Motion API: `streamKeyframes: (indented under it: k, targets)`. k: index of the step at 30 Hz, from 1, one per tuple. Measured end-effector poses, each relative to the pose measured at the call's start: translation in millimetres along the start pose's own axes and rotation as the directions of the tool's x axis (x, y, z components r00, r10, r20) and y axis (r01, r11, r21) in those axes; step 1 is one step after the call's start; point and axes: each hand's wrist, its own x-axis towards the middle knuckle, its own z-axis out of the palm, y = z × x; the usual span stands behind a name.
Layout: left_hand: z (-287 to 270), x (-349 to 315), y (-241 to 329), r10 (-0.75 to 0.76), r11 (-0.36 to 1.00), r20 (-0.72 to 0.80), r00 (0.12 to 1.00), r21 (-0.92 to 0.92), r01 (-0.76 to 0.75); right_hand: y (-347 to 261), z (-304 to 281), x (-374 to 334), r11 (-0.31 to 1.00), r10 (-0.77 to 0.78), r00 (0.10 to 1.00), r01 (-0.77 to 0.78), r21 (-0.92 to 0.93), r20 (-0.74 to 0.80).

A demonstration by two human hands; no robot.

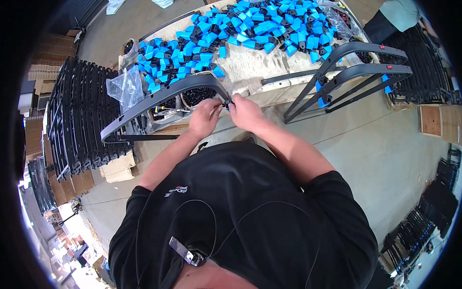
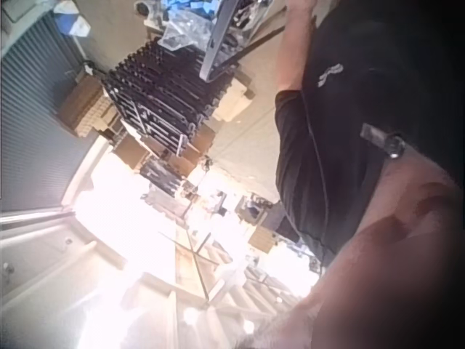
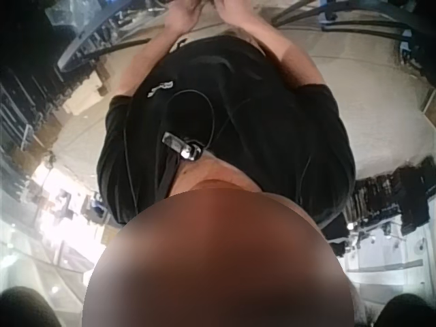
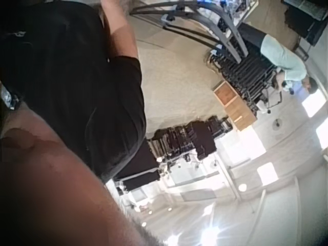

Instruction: Assembling metal frame components by attaching plastic caps and connectors using hand tools.

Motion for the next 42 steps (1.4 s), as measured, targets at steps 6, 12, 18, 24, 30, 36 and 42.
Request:
streamKeyframes:
  k: [6,12,18,24,30,36,42]
  targets:
    - [-109.7,-21.6,-96.9,-0.156,0.75,-0.252,0.955,0.6,0.28,82.2,33.1,-38.7,0.758,0.298,0.954,-0.256,0.6,0.031]
    - [-175.5,-33.6,-186.9,-0.381,0.689,-0.074,0.922,0.642,0.336,75.1,45.1,-91.1,0.252,0.515,0.754,-0.587,0.769,0.407]
    - [-190.2,-29.0,-179.9,-0.363,0.743,0.072,0.929,0.624,0.242,22.1,93.0,-111.4,0.29,0.634,0.681,-0.65,0.703,0.367]
    - [-206.0,-66.9,-180.0,-0.26,0.884,-0.094,0.961,0.376,0.276,-79.8,174.0,-87.9,0.39,0.587,0.753,-0.584,0.712,0.296]
    - [-238.7,-159.0,-122.5,0.438,0.889,0.009,0.899,0.143,-0.435,-213.3,248.1,-42.4,-0.056,0.104,0.825,-0.552,0.832,0.555]
    - [-279.9,-213.5,-137.4,0.635,0.767,0.158,0.756,-0.014,-0.641,-263.9,282.9,-47.4,-0.283,-0.055,0.782,-0.609,0.741,0.621]
    - [-303.8,-250.9,-175.9,0.298,0.954,0.074,0.952,0.023,-0.3,-297.3,303.1,-41.1,-0.292,-0.155,0.765,-0.64,0.711,0.625]
